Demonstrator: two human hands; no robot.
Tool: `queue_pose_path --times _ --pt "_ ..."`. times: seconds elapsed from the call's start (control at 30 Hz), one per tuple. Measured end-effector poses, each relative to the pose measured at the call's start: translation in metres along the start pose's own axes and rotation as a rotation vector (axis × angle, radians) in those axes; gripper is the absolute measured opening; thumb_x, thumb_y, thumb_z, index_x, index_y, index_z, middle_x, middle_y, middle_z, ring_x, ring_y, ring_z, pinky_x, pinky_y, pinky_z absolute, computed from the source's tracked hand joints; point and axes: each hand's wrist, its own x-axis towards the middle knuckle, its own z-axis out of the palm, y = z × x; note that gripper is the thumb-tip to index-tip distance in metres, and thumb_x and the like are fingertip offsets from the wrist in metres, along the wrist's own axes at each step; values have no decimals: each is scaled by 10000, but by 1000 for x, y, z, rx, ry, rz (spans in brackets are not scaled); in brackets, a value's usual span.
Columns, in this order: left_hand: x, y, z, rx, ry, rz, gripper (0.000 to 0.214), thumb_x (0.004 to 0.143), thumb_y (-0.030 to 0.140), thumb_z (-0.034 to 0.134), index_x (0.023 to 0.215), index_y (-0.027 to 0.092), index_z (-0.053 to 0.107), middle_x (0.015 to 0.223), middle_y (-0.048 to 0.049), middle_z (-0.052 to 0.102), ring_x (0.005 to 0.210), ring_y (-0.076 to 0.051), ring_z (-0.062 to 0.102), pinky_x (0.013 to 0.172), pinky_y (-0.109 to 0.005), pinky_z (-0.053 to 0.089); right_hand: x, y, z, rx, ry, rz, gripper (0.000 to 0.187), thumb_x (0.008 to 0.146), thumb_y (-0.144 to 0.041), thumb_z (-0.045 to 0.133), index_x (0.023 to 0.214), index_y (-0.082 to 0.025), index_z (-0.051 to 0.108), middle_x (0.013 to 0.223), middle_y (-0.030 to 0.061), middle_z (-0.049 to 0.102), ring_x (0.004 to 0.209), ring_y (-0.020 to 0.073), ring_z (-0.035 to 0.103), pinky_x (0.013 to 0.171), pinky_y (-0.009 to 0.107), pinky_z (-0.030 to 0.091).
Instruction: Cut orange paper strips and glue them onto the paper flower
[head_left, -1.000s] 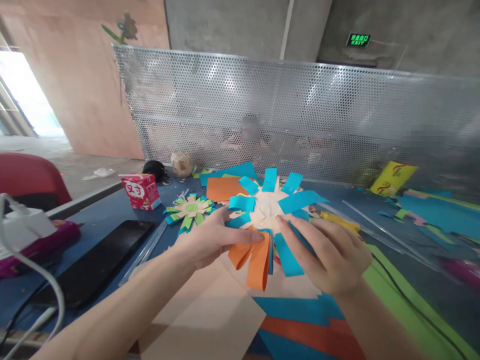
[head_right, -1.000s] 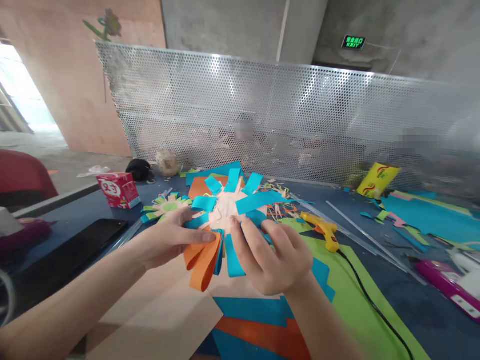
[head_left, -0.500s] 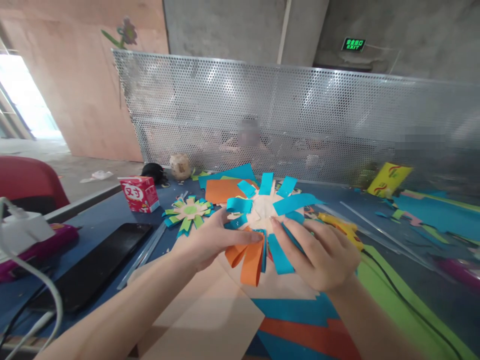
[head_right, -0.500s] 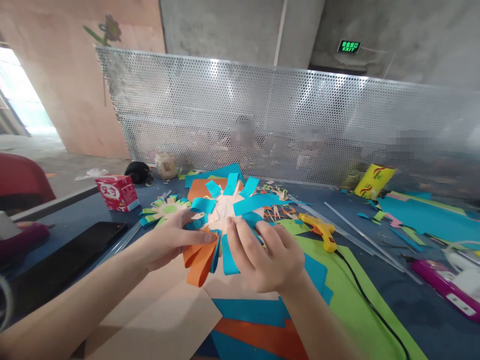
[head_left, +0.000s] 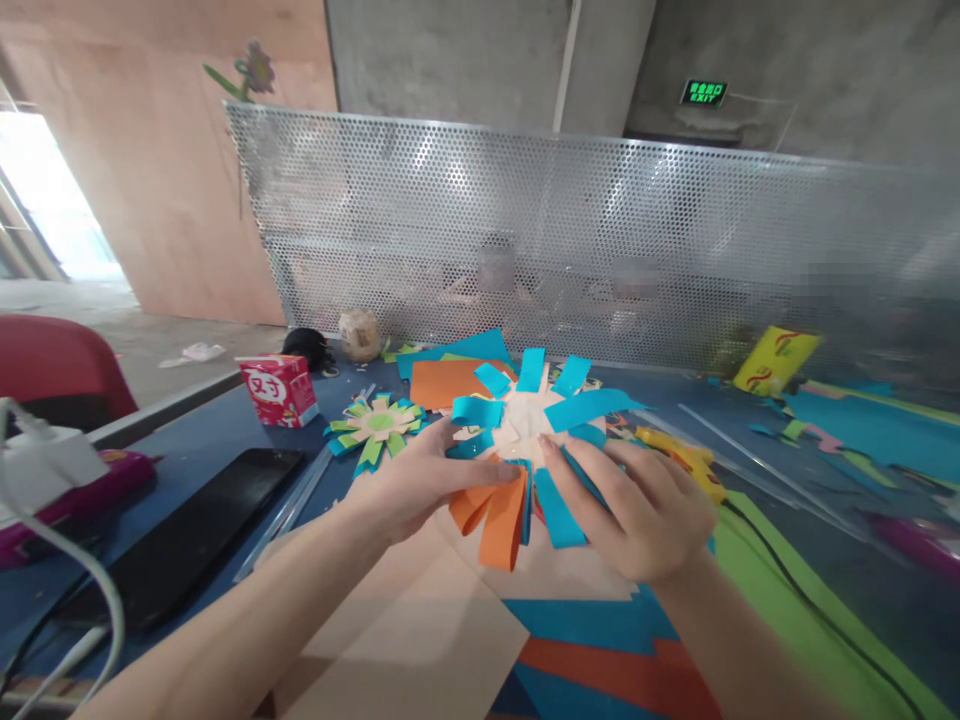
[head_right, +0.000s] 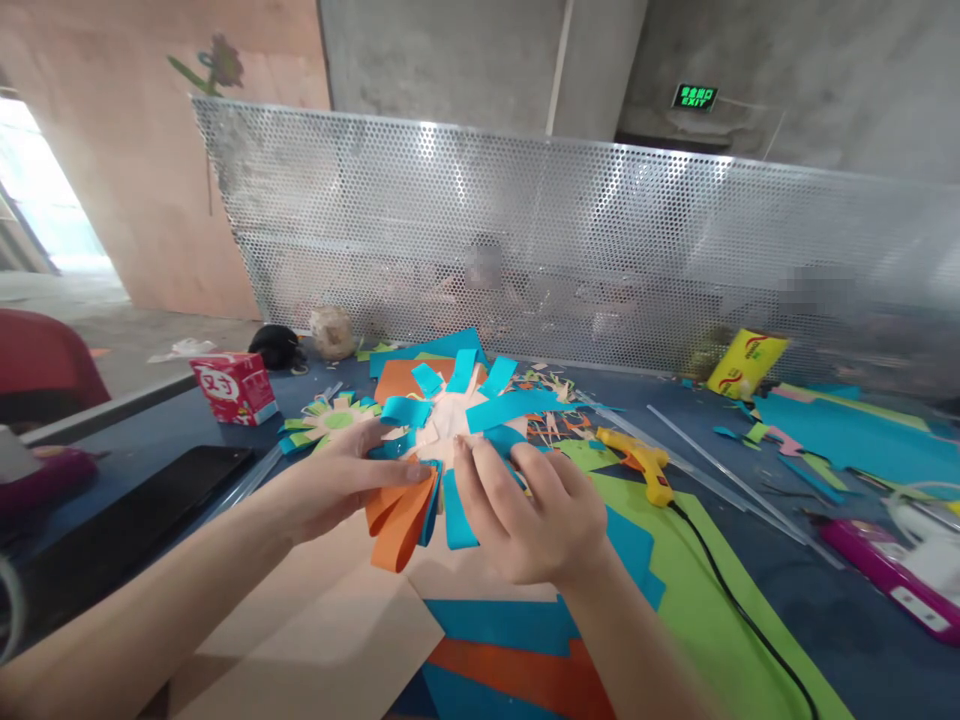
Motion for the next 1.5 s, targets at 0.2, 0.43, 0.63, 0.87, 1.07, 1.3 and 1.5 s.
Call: queue_pose_path --times 0.2,0.43,0.63,0.87,1.07,1.3,1.5 --pt "-1 2 -5 -9 -78 6 529 551 240 724 1030 182 507 1121 -115 532 1004 -252 532 819 -358 439 -7 -1 4 61 3 77 253 666 -143 660 910 -204 647 787 1 661 666 136 555 592 267 447" --pt "2 23 -28 -247 -148 7 519 673 566 456 1016 184 537 1085 -129 573 915 -319 575 741 -437 429 -7 13 7 784 -125 1086 73 722 -237 580 730 -186 632 710 29 644 676 175 600 604 300 494" --pt "9 23 -29 -92 -49 316 549 705 560 442 1090 178 526 1113 -116 569 1018 -283 514 810 -383 400 -10 18 10 1415 -516 1506 115 664 -274 632 719 -174 639 666 28 661 652 188 627 564 281 501" --pt "16 15 -32 -148 -258 232 423 715 469 488 966 147 598 812 -73 636 734 -175 564 678 -288 425 -2 5 7 1369 -945 1183 95 698 -246 561 711 -165 609 622 3 616 570 109 571 463 182 422" --pt "17 10 -29 -5 -311 -39 472 681 455 570 1046 157 551 985 -102 603 760 -181 574 659 -306 452 -2 0 5 1372 -1225 991 149 674 -256 570 791 -176 615 829 8 631 749 127 568 609 188 418" --pt "18 4 -22 64 -178 -94 427 643 326 662 1030 177 561 873 -48 623 692 -124 578 601 -236 466 -3 -2 6 1369 -1286 935 148 686 -286 551 769 -180 610 816 4 620 730 121 549 605 191 399" --pt "22 2 -23 47 -192 32 351 646 262 665 967 136 600 661 -21 612 609 -96 574 555 -200 445 -2 -2 11 1357 -1331 954 130 675 -265 547 744 -171 605 795 8 617 720 123 548 605 198 395"
